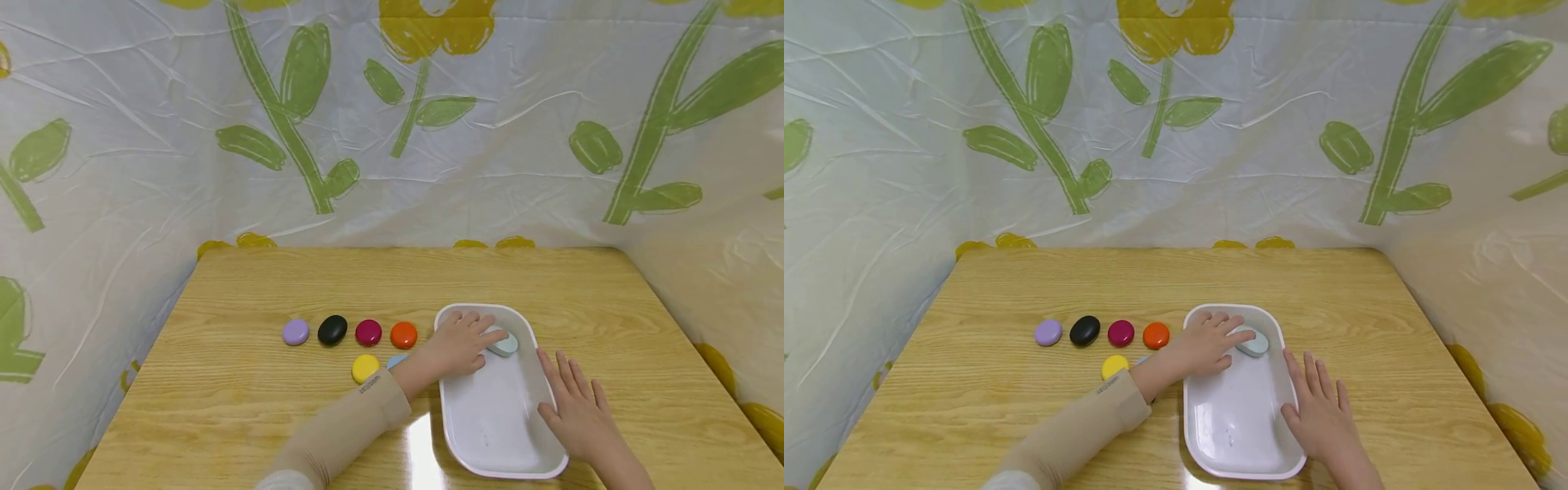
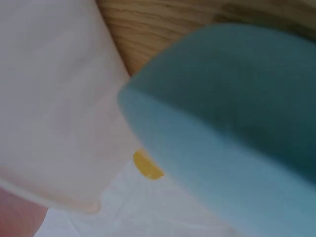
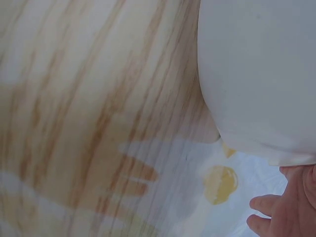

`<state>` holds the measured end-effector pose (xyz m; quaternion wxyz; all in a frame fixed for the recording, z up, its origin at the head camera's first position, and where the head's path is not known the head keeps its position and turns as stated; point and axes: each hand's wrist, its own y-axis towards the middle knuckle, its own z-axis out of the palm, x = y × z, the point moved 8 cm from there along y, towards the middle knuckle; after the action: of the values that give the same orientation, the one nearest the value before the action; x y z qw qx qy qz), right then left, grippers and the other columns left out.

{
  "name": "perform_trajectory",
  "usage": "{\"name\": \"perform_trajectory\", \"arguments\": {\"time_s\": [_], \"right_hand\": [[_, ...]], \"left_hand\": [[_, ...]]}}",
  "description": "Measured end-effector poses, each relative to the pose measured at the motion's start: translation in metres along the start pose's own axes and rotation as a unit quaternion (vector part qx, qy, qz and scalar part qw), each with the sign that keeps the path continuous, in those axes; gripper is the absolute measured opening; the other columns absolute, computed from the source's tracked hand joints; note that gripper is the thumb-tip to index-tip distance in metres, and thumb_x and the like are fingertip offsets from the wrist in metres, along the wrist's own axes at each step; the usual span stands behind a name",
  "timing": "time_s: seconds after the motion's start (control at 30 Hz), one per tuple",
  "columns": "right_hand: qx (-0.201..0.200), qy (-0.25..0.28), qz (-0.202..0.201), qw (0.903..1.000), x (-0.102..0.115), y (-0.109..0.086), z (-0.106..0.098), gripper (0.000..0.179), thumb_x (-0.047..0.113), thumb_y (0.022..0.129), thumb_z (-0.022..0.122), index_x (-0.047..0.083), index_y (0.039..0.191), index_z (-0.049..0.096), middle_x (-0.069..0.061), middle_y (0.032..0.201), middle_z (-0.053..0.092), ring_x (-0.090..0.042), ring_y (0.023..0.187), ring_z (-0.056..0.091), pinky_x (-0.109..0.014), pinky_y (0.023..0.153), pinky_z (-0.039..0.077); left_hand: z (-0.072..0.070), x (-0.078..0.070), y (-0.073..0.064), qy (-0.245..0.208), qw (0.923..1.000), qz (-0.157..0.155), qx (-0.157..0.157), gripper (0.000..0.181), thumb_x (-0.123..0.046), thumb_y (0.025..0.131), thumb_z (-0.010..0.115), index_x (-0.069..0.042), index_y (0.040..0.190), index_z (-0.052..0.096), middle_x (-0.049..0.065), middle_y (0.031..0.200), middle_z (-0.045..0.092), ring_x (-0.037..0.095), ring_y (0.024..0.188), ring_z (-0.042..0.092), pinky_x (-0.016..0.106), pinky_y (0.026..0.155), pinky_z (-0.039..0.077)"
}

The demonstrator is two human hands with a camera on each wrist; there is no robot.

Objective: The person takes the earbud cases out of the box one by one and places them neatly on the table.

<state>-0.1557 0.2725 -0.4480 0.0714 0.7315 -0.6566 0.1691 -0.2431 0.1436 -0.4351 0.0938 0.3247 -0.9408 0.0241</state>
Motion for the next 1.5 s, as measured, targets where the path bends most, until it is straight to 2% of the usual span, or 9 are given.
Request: {"name": "perform_trajectory", "arguments": {"time_s": [0.27, 0.6, 0.83, 1.1, 1.5], "right_hand": [[0.001, 0.002, 0.002, 1.0000, 0.000, 0.000, 0.000, 0.077, 0.022, 0.090, 0.047, 0.024, 0.147, -0.005, -0.025, 0.148, 0.005, -0.047, 0.134, 0.003, -0.065, 0.099, -0.004], [-0.003, 0.002, -0.002, 1.0000, 0.001, -0.001, 0.000, 0.077, 0.022, 0.090, 0.047, 0.025, 0.147, -0.005, -0.025, 0.148, 0.006, -0.047, 0.133, 0.004, -0.065, 0.099, -0.004], [0.001, 0.011, -0.001, 0.9999, 0.000, 0.001, 0.001, 0.077, 0.021, 0.090, 0.047, 0.025, 0.147, -0.005, -0.026, 0.148, 0.005, -0.047, 0.133, 0.002, -0.066, 0.098, -0.005], [-0.003, 0.003, -0.003, 1.0000, -0.003, 0.001, 0.002, 0.077, 0.023, 0.091, 0.047, 0.025, 0.147, -0.005, -0.027, 0.148, 0.005, -0.047, 0.133, 0.002, -0.067, 0.097, -0.002], [0.000, 0.013, -0.004, 0.9999, 0.001, 0.001, 0.002, 0.076, 0.021, 0.091, 0.046, 0.026, 0.147, -0.005, -0.027, 0.148, 0.004, -0.047, 0.134, 0.001, -0.066, 0.098, -0.004]], "left_hand": [[0.013, -0.007, 0.010, -0.015, 0.9986, 0.010, 0.050, 0.056, -0.038, 0.091, 0.049, -0.041, 0.141, 0.025, -0.010, 0.144, 0.026, 0.014, 0.129, 0.028, 0.034, 0.103, 0.028], [0.029, -0.014, 0.015, -0.013, 0.9944, 0.007, 0.105, 0.060, -0.042, 0.090, 0.049, -0.047, 0.141, 0.018, -0.014, 0.150, 0.015, 0.012, 0.135, 0.018, 0.034, 0.107, 0.022], [0.032, -0.020, 0.019, -0.023, 0.9960, 0.015, 0.085, 0.062, -0.037, 0.089, 0.052, -0.046, 0.141, 0.020, -0.012, 0.150, 0.017, 0.013, 0.136, 0.018, 0.036, 0.105, 0.024], [0.030, -0.023, 0.021, -0.031, 0.9949, 0.010, 0.096, 0.061, -0.037, 0.089, 0.052, -0.045, 0.141, 0.021, -0.011, 0.150, 0.017, 0.014, 0.135, 0.019, 0.035, 0.105, 0.025], [0.029, -0.027, 0.022, -0.007, 0.9971, 0.012, 0.075, 0.053, -0.039, 0.091, 0.049, -0.047, 0.138, 0.025, -0.012, 0.144, 0.028, 0.012, 0.125, 0.033, 0.031, 0.101, 0.030]]}}
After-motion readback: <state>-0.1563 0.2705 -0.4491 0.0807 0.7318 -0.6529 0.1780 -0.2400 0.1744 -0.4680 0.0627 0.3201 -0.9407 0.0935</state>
